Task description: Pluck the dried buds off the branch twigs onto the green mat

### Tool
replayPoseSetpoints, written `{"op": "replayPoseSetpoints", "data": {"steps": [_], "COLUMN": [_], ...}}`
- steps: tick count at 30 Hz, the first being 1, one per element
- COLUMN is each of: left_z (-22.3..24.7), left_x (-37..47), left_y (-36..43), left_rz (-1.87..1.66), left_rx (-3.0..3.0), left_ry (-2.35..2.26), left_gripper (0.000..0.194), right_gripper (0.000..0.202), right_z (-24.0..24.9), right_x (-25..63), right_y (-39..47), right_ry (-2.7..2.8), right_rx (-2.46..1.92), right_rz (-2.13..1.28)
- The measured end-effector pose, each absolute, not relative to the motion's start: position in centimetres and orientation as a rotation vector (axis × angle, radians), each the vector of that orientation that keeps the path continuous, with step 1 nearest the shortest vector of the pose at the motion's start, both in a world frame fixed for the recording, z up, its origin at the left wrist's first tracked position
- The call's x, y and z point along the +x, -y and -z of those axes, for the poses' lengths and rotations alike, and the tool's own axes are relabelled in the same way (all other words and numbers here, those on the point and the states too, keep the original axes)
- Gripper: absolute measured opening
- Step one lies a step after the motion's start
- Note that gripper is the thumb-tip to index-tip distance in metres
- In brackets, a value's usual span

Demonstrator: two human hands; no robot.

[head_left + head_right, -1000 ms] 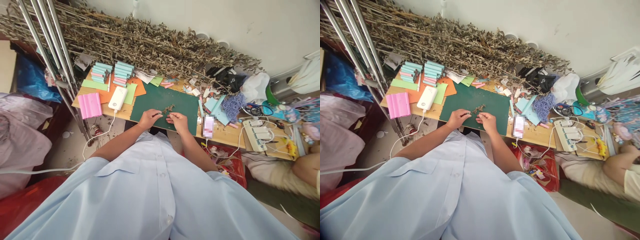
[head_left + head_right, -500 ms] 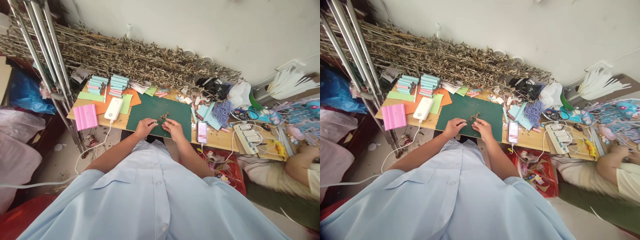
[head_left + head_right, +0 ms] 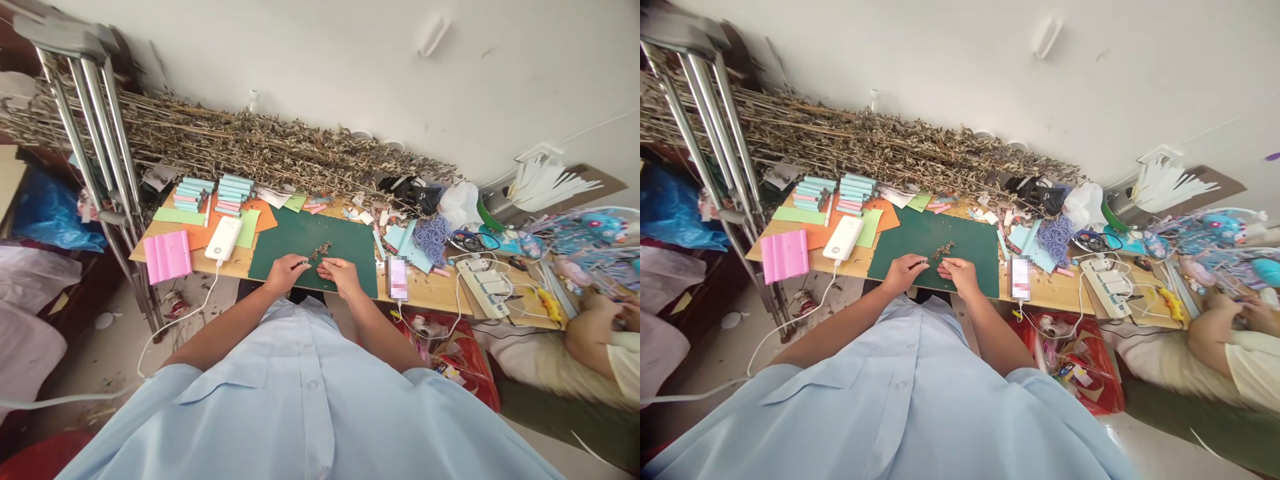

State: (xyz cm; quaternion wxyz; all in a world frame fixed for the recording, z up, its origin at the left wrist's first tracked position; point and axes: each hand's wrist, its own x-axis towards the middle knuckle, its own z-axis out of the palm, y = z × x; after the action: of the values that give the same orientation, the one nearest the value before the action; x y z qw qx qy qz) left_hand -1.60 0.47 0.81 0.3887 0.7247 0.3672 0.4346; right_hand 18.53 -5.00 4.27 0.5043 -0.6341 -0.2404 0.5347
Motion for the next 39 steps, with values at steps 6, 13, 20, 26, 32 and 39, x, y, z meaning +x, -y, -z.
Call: {"op": "replayPoseSetpoints", "data": {"steps": [6, 13, 20, 26, 32, 39], "left_z": [-0.6, -0.8, -0.3, -0.4, 0.1, 0.4], "left_x": [-1.5, -1.5, -1.2, -1.1, -1.0, -0.8], "left_y": [-0.5, -0.4, -0.4, -0.5, -0.5, -0.5], "left_rz": [-1.11, -1.059, -1.097, -1.073, -1.104, -1.137], "left_rx": [1.843, 1.884, 1.852, 1.87, 1.912, 1.934], "left_ry": [-0.92, -0.932, -0.861, -0.821, -0.806, -0.795], "left_gripper": [0.03, 0.029, 0.033, 0.036, 0.04, 0.04], "right_gripper": [0.016, 0.028, 0.043, 0.018, 0.015, 0.02], "right_z": [-4.2, -5.7, -7.9, -9.3, -9.1, -9.7], "right_x": [18.5, 18.4, 17.6, 16.9, 16.9, 17.2], "right_y": [4.9, 4.6, 4.3, 4.6, 4.2, 3.9], "right_ry": [0.629, 0.789, 1.126, 1.564, 2.007, 2.155], "right_rx": [-1.557, -1.577, -1.57, -1.64, -1.563, -1.494], "right_rz": [-1.282, -1.179, -1.094, -0.912, -0.52, -0.495]}}
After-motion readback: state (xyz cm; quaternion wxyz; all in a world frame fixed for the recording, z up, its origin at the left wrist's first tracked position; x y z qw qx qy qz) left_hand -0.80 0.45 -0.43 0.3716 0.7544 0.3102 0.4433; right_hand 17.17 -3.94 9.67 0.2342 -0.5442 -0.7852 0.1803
